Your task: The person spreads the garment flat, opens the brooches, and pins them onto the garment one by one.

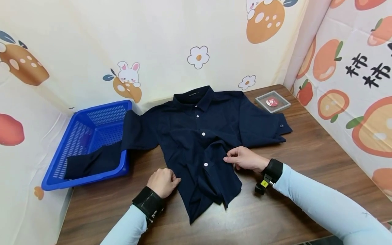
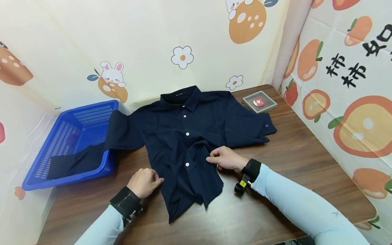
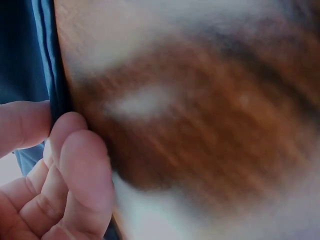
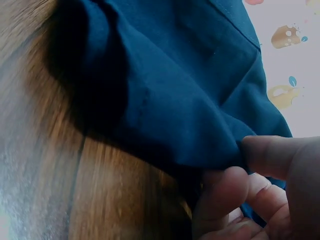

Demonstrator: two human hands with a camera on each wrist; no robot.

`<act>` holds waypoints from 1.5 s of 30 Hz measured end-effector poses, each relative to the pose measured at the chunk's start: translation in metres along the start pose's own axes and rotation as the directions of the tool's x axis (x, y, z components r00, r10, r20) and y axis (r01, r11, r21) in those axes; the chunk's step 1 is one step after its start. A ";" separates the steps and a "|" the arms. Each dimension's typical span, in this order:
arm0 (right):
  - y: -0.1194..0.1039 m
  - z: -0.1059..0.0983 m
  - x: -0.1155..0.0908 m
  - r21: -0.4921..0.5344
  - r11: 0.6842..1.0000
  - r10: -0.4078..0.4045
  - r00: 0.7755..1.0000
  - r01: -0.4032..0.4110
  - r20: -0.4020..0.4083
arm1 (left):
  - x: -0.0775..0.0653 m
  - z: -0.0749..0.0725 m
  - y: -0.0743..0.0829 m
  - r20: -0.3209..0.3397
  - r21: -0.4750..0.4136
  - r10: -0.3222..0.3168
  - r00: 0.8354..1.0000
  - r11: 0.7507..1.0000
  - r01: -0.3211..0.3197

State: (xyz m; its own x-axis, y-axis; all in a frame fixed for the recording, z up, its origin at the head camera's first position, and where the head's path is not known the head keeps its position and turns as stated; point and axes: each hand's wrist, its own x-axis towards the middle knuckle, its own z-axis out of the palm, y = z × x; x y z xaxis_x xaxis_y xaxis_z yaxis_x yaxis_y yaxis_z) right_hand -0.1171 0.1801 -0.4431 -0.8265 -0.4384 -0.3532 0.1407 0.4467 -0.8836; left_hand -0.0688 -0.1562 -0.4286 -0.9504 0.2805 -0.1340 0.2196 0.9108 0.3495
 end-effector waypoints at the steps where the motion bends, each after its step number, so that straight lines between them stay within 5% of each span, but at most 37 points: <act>1: 0.000 0.000 -0.001 -0.002 1.000 -0.016 1.000 0.016 -0.001 | 0.000 -0.001 0.000 -0.005 -0.004 0.003 1.000 1.000 -0.003; 26: -0.008 -0.003 -0.057 -0.096 0.992 -0.082 0.997 0.081 -0.006 | -0.026 -0.026 -0.023 -0.185 -0.152 -0.089 0.979 0.986 0.061; 33: -0.005 -0.001 -0.066 -0.136 0.987 -0.081 0.997 0.082 0.014 | -0.035 -0.025 -0.028 -0.108 -0.208 -0.110 0.988 0.974 0.086; 40: 0.000 -0.001 -0.073 -0.150 0.987 -0.046 0.994 0.061 0.101 | -0.043 -0.022 -0.039 -0.006 -0.154 -0.149 0.989 0.977 0.147; 45: 0.004 -0.007 -0.066 -0.133 0.991 0.035 0.998 -0.028 0.054 | -0.046 -0.022 -0.046 0.038 -0.099 -0.184 0.982 0.977 0.187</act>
State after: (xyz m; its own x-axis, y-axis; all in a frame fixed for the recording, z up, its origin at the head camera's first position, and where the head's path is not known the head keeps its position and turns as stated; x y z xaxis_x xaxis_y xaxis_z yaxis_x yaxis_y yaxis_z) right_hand -0.0660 0.2168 -0.4215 -0.7904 -0.4638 -0.4001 0.0896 0.5586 -0.8246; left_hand -0.0395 -0.2173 -0.4182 -0.9657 0.1190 -0.2310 0.0149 0.9128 0.4081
